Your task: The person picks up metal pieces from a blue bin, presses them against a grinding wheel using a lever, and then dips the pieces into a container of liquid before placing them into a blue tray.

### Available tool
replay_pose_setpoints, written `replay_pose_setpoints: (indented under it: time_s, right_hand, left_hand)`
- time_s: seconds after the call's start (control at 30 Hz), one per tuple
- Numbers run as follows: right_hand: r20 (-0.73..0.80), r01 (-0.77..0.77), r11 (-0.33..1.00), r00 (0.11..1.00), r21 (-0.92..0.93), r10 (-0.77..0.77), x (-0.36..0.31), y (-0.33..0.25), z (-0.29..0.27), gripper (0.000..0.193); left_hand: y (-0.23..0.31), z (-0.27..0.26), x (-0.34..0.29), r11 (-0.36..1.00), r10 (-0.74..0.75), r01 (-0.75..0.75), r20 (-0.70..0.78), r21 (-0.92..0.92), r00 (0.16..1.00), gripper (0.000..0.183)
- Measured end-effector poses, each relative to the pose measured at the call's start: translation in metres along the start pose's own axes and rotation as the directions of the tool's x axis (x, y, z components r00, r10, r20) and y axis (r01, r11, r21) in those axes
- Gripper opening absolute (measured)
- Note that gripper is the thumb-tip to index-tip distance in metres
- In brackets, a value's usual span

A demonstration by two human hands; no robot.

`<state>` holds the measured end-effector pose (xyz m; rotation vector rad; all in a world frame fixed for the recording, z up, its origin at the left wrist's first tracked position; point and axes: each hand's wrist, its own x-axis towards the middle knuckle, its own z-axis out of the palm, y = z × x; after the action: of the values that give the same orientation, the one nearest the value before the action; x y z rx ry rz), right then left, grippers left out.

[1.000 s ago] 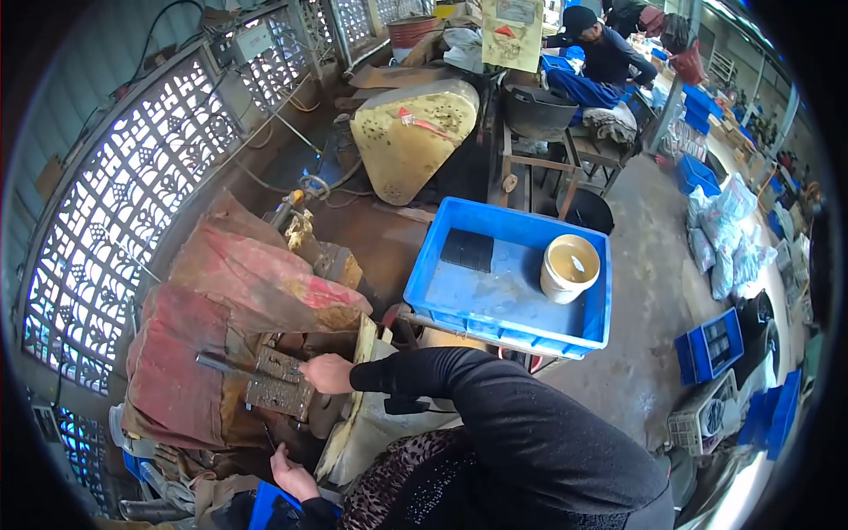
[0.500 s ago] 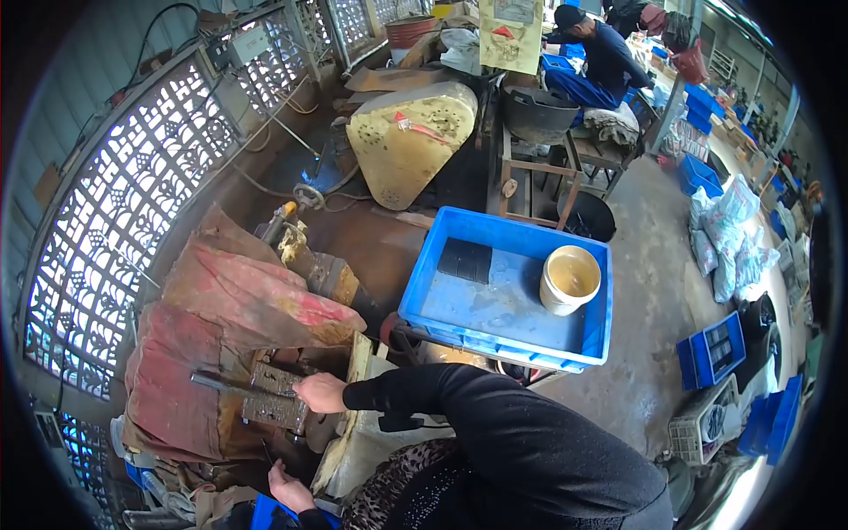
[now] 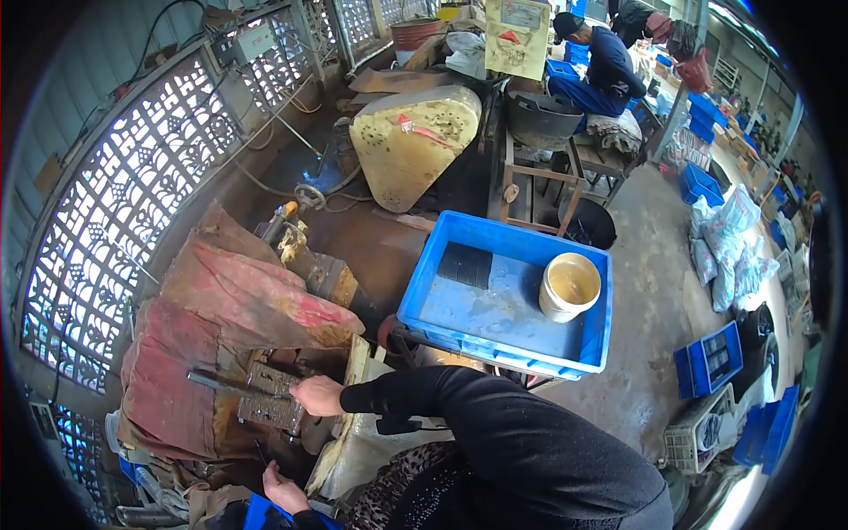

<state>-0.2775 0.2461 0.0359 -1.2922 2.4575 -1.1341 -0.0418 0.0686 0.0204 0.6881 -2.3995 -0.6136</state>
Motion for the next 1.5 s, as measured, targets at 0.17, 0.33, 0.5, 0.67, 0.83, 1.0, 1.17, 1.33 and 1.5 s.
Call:
replay_pose_setpoints:
  time_s: [0.17, 0.33, 0.5, 0.67, 0.83, 1.0, 1.17, 1.33, 1.5]
  right_hand:
    - [-0.012, 0.024, 1.0, 1.0, -0.006, -0.025, 0.002, 0.004, 0.001, 0.013]
    - [-0.035, 0.004, 1.0, 0.999, 0.005, -0.004, -0.001, 0.001, 0.0, 0.013]
    - [-0.044, -0.031, 0.999, 0.999, 0.015, 0.032, 0.001, -0.001, 0.0, 0.015]
    - [-0.024, -0.023, 1.0, 0.999, 0.008, 0.023, 0.001, 0.002, 0.002, 0.014]
    - [-0.024, -0.018, 1.0, 1.0, 0.02, 0.019, 0.003, 0.004, 0.006, 0.014]
    - [-0.023, -0.007, 1.0, 1.0, 0.007, 0.007, 0.002, 0.004, 0.005, 0.014]
    - [-0.004, 0.028, 0.999, 1.0, -0.041, -0.028, 0.003, 0.006, 0.003, 0.013]
    - [-0.032, 0.018, 1.0, 0.999, -0.011, -0.018, 0.002, 0.007, 0.005, 0.013]
    - [-0.01, -0.008, 1.0, 1.0, 0.0, 0.008, 0.002, 0.005, 0.005, 0.014]
  left_hand:
    - [0.005, 0.0, 0.003, 1.0, 0.014, -0.014, 0.025, 0.011, 1.0, 0.026]
    - [-0.002, 0.001, 0.002, 1.0, 0.005, -0.005, 0.045, 0.005, 0.999, 0.026]
    - [0.002, -0.001, 0.002, 1.0, -0.001, 0.001, 0.048, -0.005, 0.999, 0.026]
    - [0.002, 0.001, 0.001, 0.999, 0.009, -0.008, 0.038, -0.038, 0.999, 0.026]
    - [0.005, -0.003, 0.002, 1.0, 0.017, -0.017, 0.046, -0.002, 0.999, 0.026]
    - [0.002, -0.001, 0.003, 1.0, 0.025, -0.025, 0.05, -0.001, 0.998, 0.026]
    - [-0.012, 0.006, 0.002, 0.997, -0.028, 0.032, 0.06, -0.07, 0.998, 0.028]
    - [-0.002, 0.002, 0.002, 0.998, -0.028, 0.032, 0.077, -0.051, 0.997, 0.029]
    - [-0.001, 0.001, 0.001, 0.998, -0.042, 0.045, 0.072, -0.033, 0.997, 0.03]
